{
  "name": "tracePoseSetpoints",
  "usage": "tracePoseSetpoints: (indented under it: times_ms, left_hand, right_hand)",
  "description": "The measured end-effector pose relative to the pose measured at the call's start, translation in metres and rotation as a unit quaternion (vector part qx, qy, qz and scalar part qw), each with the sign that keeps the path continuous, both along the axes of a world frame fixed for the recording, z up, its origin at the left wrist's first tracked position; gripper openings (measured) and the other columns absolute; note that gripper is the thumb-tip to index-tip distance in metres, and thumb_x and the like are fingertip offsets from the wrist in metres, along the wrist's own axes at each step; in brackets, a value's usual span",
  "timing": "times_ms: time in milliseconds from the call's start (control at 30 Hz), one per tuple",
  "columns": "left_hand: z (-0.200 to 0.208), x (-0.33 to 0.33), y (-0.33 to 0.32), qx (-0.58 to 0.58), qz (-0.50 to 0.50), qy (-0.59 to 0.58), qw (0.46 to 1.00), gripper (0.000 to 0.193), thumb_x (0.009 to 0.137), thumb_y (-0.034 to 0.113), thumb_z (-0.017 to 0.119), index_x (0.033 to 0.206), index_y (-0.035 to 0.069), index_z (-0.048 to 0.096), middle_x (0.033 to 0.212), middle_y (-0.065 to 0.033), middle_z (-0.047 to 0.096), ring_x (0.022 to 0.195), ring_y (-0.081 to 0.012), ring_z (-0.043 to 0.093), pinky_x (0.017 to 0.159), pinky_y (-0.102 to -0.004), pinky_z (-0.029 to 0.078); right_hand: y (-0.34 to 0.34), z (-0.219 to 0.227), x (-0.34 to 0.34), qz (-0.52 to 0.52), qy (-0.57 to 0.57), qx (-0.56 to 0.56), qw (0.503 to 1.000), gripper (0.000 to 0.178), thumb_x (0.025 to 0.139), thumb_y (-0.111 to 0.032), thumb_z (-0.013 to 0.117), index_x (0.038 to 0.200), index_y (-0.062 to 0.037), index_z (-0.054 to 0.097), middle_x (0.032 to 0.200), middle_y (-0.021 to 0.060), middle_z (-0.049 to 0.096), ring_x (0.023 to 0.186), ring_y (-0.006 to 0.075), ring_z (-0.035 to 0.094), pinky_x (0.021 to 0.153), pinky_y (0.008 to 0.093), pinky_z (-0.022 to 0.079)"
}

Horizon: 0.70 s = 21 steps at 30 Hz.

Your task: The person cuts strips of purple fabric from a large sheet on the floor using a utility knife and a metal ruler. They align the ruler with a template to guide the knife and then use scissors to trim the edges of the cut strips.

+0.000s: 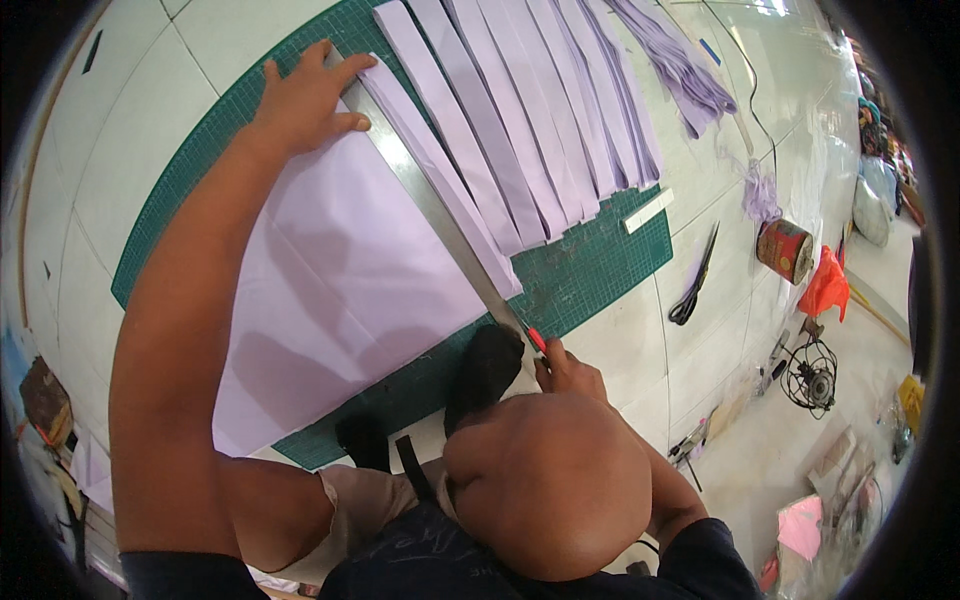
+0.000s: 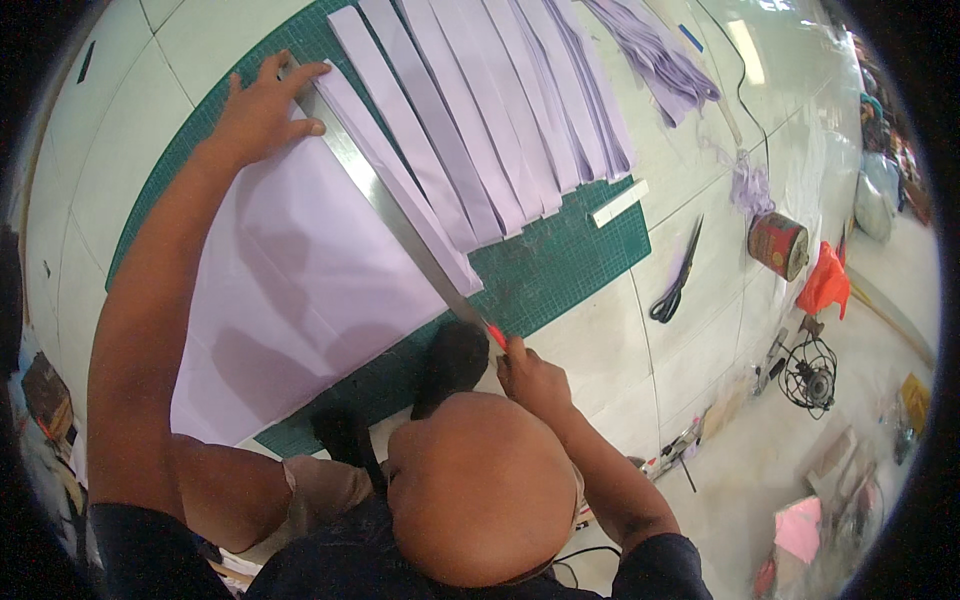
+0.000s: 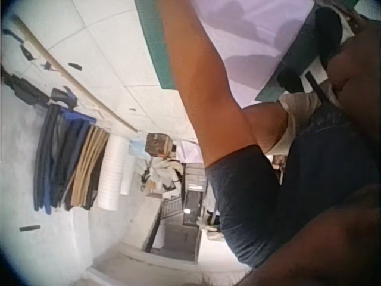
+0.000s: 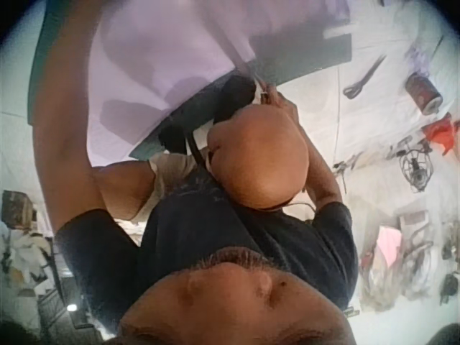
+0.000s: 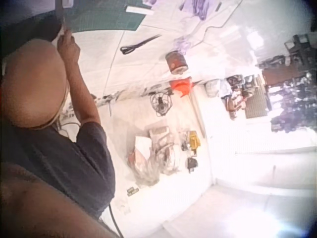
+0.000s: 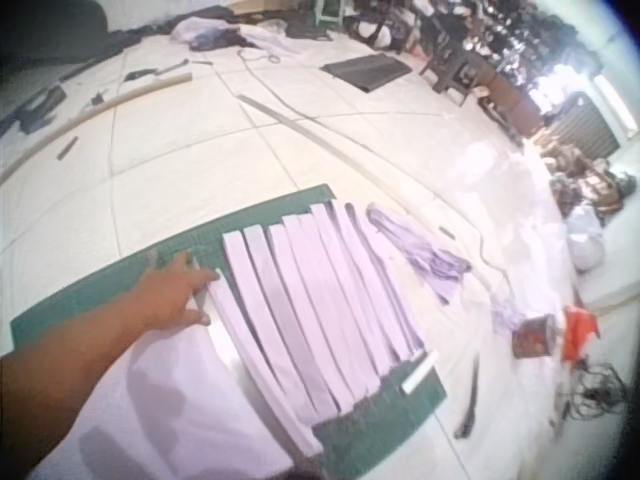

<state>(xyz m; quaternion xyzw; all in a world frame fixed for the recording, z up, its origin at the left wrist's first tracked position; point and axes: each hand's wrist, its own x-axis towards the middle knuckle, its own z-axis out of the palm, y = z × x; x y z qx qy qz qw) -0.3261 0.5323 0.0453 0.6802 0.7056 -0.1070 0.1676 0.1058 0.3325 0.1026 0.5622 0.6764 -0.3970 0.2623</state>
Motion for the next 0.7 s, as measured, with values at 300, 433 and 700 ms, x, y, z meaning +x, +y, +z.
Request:
tracePoseSetpoints:
  times_ms: [300,433,700]
  left_hand:
    - [-0.001,-0.006,-0.002,0.028,0.032,-0.045,0.998,0.100,0.076,0.038,0.085,0.155,0.023,0.025,0.154,-0.0191,0.038,0.142,-0.0357,0.041,0.119,-0.0650,0.018]
    - [-0.002,0.001,-0.002,0.045,0.059,-0.076,0.994,0.106,0.072,0.040,0.087,0.155,0.021,0.024,0.154,-0.0144,0.040,0.141,-0.0326,0.042,0.120,-0.0631,0.019]
    - [-0.001,-0.004,-0.004,0.055,0.053,-0.083,0.994,0.108,0.070,0.040,0.089,0.154,0.020,0.025,0.152,-0.0125,0.043,0.137,-0.0326,0.048,0.119,-0.0636,0.019]
  right_hand:
    - [0.070,0.005,-0.085,-0.018,0.137,0.120,0.983,0.029,0.097,-0.029,0.060,0.108,-0.0062,0.045,0.086,0.0244,0.067,0.074,0.0460,0.066,0.061,0.0534,0.052]
    - [0.133,-0.022,-0.179,0.003,0.203,0.191,0.960,0.026,0.099,-0.027,0.057,0.103,-0.0049,0.044,0.077,0.0238,0.066,0.072,0.0444,0.066,0.063,0.0523,0.052]
    - [0.186,-0.052,-0.260,0.017,0.232,0.198,0.952,0.029,0.102,-0.028,0.050,0.101,0.0001,0.042,0.073,0.0219,0.066,0.068,0.0416,0.067,0.062,0.0514,0.053]
